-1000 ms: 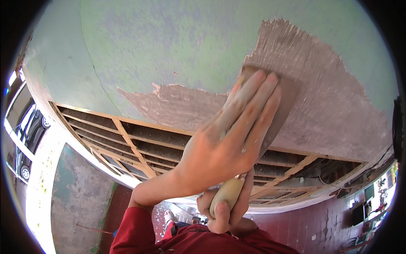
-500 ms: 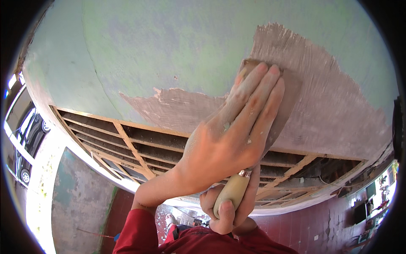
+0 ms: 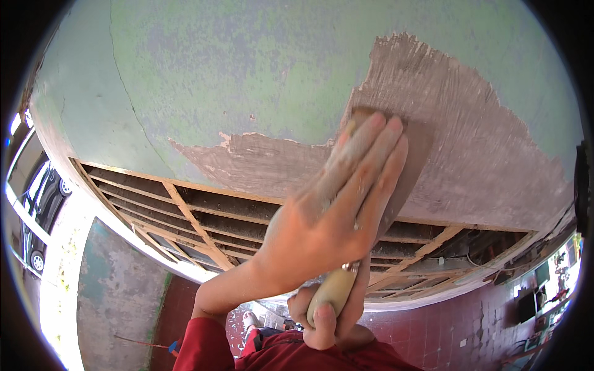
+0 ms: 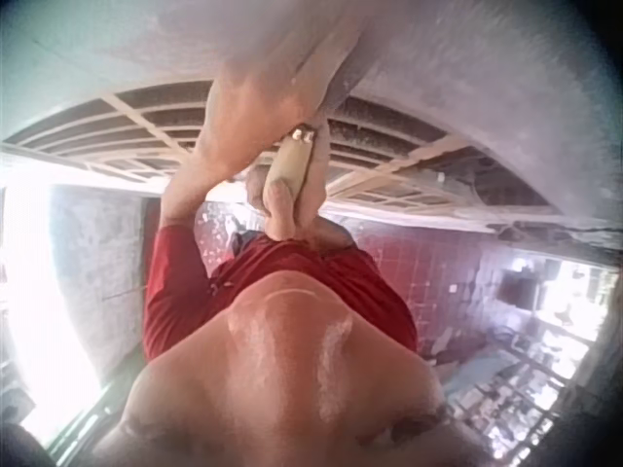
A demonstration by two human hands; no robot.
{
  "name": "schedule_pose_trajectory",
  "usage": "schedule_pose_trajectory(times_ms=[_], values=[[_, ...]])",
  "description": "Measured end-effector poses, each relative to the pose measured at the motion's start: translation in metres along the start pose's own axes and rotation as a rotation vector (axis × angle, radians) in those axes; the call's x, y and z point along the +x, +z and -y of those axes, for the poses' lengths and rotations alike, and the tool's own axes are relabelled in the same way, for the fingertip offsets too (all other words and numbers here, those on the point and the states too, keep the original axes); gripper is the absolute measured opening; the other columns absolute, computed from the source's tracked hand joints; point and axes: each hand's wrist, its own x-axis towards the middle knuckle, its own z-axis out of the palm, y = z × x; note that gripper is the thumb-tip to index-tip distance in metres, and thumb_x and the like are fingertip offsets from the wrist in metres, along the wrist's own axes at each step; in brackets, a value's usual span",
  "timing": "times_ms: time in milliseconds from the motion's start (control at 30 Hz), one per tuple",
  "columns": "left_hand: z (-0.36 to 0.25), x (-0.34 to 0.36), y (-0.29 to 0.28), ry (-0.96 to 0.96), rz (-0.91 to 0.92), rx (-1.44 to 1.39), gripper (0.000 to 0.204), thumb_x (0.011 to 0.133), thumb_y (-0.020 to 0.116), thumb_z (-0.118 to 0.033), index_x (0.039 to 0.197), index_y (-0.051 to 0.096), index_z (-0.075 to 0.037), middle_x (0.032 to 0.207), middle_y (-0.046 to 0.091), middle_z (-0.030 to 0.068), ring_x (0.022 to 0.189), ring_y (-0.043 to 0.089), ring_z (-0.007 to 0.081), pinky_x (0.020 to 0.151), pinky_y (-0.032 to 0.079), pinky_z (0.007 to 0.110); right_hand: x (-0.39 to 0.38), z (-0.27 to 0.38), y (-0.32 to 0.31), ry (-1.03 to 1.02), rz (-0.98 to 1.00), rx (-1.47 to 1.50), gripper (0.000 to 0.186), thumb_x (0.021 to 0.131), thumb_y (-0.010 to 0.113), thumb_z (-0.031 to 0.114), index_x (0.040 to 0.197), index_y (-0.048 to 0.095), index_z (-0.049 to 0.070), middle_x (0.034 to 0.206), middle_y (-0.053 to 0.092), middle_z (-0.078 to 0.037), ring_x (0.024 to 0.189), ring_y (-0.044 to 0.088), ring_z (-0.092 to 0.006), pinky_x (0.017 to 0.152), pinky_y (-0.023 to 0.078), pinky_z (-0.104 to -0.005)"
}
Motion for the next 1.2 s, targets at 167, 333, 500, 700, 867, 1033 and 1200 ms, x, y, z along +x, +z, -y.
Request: schedule_pose_trajectory(times_ms=[167, 333, 500, 700, 867, 1033, 1200], values=[[0.003, 0.014, 0.004, -0.023, -0.077, -0.022, 0.047, 0.072, 0.072, 0.001, 0.119, 0.066, 0.000, 0.126, 0.066, 0.0133, 0.120, 0.062, 0.0283, 0.096, 0.056, 0.037, 0.010, 0.006, 0.003, 0.029, -0.024, -0.010, 0.087, 0.084, 0.037, 0.017, 0.149, -0.014, -0.010, 0.048, 0.041, -0.007, 0.040, 0.039, -0.0115, 0.043, 0.040, -0.0242], [-0.003, 0.004, 0.001, -0.034, -0.005, 0.007, 0.046, 0.074, 0.071, 0.001, 0.120, 0.066, -0.001, 0.126, 0.065, 0.0136, 0.120, 0.062, 0.0288, 0.096, 0.056, 0.036, -0.002, 0.005, 0.002, 0.083, -0.082, -0.071, 0.087, 0.084, 0.037, 0.018, 0.149, -0.014, -0.011, 0.045, 0.038, -0.005, 0.040, 0.040, -0.0115, 0.044, 0.040, -0.0240], [0.002, 0.015, -0.001, -0.021, -0.063, -0.023, 0.046, 0.074, 0.070, 0.002, 0.121, 0.066, -0.001, 0.127, 0.065, 0.0137, 0.120, 0.062, 0.0288, 0.098, 0.055, 0.036, 0.015, 0.006, 0.003, 0.043, -0.032, -0.021, 0.087, 0.085, 0.036, 0.019, 0.148, -0.016, -0.011, 0.043, 0.034, -0.003, 0.040, 0.038, -0.0109, 0.042, 0.037, -0.0237], [0.001, 0.008, -0.001, -0.012, -0.034, -0.003, 0.047, 0.075, 0.070, 0.002, 0.122, 0.065, -0.002, 0.127, 0.065, 0.0137, 0.121, 0.061, 0.0292, 0.099, 0.055, 0.038, 0.008, 0.013, 0.007, 0.144, -0.067, 0.026, 0.086, 0.086, 0.036, 0.018, 0.147, -0.016, -0.012, 0.043, 0.035, -0.002, 0.041, 0.036, -0.0100, 0.048, 0.041, -0.0236], [0.003, 0.018, -0.004, -0.032, -0.060, -0.022, 0.049, 0.074, 0.070, 0.001, 0.123, 0.065, -0.002, 0.128, 0.064, 0.0131, 0.121, 0.061, 0.0284, 0.099, 0.054, 0.038, 0.014, 0.007, 0.000, 0.025, 0.022, -0.050, 0.087, 0.086, 0.040, 0.017, 0.149, -0.014, -0.009, 0.044, 0.040, -0.005, 0.045, 0.038, -0.0098, 0.051, 0.043, -0.0214], [0.001, 0.005, 0.000, -0.018, -0.033, 0.019, 0.049, 0.074, 0.070, 0.001, 0.123, 0.064, -0.002, 0.128, 0.064, 0.0137, 0.121, 0.061, 0.0285, 0.098, 0.055, 0.037, 0.014, 0.011, 0.005, 0.066, -0.022, -0.008, 0.085, 0.088, 0.038, 0.018, 0.149, -0.014, -0.008, 0.044, 0.040, -0.005, 0.042, 0.037, -0.0105, 0.049, 0.042, -0.0224], [0.007, 0.018, -0.001, -0.009, -0.092, -0.033, 0.048, 0.075, 0.070, 0.001, 0.123, 0.064, -0.002, 0.128, 0.064, 0.0122, 0.122, 0.061, 0.0281, 0.097, 0.056, 0.037, 0.017, 0.020, 0.011, 0.082, -0.043, 0.003, 0.084, 0.089, 0.037, 0.020, 0.150, -0.011, -0.010, 0.044, 0.040, -0.005, 0.040, 0.036, -0.0108, 0.047, 0.040, -0.0243]])
